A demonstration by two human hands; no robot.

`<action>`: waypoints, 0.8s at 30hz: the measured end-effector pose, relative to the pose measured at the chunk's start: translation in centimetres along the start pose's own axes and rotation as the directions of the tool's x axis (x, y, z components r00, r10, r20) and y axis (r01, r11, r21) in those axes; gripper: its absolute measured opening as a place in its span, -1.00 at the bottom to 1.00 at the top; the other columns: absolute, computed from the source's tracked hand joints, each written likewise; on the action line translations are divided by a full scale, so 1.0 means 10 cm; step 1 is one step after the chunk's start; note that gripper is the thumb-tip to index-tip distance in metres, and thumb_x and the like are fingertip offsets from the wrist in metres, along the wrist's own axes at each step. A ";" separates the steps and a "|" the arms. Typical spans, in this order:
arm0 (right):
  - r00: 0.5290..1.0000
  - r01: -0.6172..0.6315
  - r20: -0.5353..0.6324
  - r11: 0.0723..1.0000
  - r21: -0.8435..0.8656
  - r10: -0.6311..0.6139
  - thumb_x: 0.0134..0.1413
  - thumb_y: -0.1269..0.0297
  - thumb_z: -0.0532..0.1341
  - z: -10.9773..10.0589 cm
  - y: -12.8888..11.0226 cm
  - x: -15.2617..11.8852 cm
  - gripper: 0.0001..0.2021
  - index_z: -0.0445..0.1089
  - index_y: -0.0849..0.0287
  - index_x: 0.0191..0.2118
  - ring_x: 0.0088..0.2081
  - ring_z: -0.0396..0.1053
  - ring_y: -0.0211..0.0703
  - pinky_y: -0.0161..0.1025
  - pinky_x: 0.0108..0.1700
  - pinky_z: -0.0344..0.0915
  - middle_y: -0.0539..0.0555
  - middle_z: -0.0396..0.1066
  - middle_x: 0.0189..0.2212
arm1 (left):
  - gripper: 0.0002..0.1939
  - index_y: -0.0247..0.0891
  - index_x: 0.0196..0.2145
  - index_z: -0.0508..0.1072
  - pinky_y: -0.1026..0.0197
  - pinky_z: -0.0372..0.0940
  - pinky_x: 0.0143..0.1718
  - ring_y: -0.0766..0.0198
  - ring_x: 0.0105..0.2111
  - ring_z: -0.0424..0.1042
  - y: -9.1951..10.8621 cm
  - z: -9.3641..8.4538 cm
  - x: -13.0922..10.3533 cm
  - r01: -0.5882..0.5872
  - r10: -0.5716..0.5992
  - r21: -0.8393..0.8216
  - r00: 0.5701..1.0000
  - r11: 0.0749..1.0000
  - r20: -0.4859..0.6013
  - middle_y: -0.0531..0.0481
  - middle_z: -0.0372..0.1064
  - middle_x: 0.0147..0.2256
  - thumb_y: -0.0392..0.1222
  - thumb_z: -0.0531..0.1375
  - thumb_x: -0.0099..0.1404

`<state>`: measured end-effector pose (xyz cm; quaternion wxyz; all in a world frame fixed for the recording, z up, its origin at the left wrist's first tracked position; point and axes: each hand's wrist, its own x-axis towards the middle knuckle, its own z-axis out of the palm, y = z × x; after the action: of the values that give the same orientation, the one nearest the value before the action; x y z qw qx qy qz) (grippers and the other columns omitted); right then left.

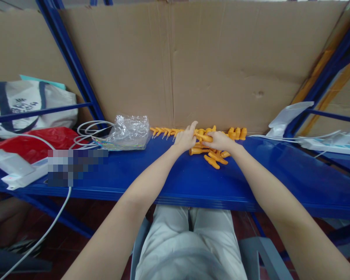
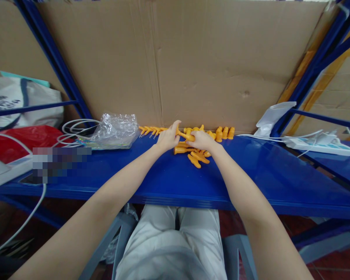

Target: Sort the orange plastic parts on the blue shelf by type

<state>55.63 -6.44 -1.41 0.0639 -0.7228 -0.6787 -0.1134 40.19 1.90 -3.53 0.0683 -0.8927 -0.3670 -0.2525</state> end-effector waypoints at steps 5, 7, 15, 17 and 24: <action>0.996 -0.060 -0.073 0.994 -0.092 0.053 0.26 0.18 0.11 -0.01 -0.05 -0.01 -0.67 0.46 0.21 0.01 -0.10 0.52 0.10 -0.21 -0.20 0.24 0.26 0.58 -0.13 | -0.29 -0.14 0.45 -0.09 0.13 0.40 -0.09 0.07 -0.03 0.52 0.00 0.00 0.00 -0.021 0.021 0.005 0.999 1.000 -0.035 -0.25 0.27 0.23 -0.32 -0.06 0.39; 0.995 -0.063 -0.089 0.987 -0.146 0.050 0.26 0.21 0.10 -0.02 -0.06 -0.02 -0.65 0.44 0.23 0.05 -0.09 0.52 0.12 -0.20 -0.17 0.25 0.29 0.58 -0.12 | -0.27 -0.10 0.47 -0.14 0.15 0.39 -0.10 0.11 -0.05 0.52 0.01 -0.01 0.01 -0.020 0.020 0.003 0.999 1.000 -0.047 -0.23 0.27 0.22 -0.33 -0.07 0.40; 0.992 -0.057 -0.120 0.971 -0.234 0.029 0.29 0.24 0.05 -0.05 -0.05 -0.05 -0.62 0.42 0.32 0.07 -0.05 0.51 0.17 -0.18 -0.13 0.25 0.38 0.57 -0.13 | -0.22 -0.04 0.48 -0.21 0.13 0.39 -0.07 0.11 -0.06 0.53 0.04 -0.05 0.01 -0.013 0.013 0.003 0.997 1.000 -0.072 -0.20 0.30 0.19 -0.34 -0.06 0.39; 0.993 -0.051 -0.116 0.968 -0.246 0.023 0.30 0.24 0.05 -0.04 -0.04 -0.05 -0.62 0.41 0.34 0.08 -0.04 0.51 0.18 -0.17 -0.12 0.25 0.39 0.57 -0.13 | -0.23 -0.08 0.48 -0.20 0.12 0.39 -0.05 0.08 -0.05 0.53 0.04 -0.05 0.02 -0.006 0.006 0.006 0.999 1.000 -0.052 -0.22 0.32 0.18 -0.32 -0.05 0.39; 0.997 -0.037 -0.077 0.960 -0.278 0.016 0.32 0.23 0.04 -0.05 -0.04 -0.05 -0.62 0.41 0.34 0.09 -0.02 0.51 0.18 -0.16 -0.10 0.26 0.39 0.57 -0.12 | -0.26 -0.20 0.47 -0.16 0.07 0.37 0.00 0.03 0.01 0.52 0.06 -0.06 0.05 0.023 -0.024 0.030 0.999 0.999 0.023 -0.30 0.36 0.17 -0.32 -0.04 0.39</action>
<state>55.13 -6.99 -1.08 -0.0119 -0.7287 -0.6435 -0.2340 40.70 1.57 -2.75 0.0744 -0.8901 -0.3819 -0.2374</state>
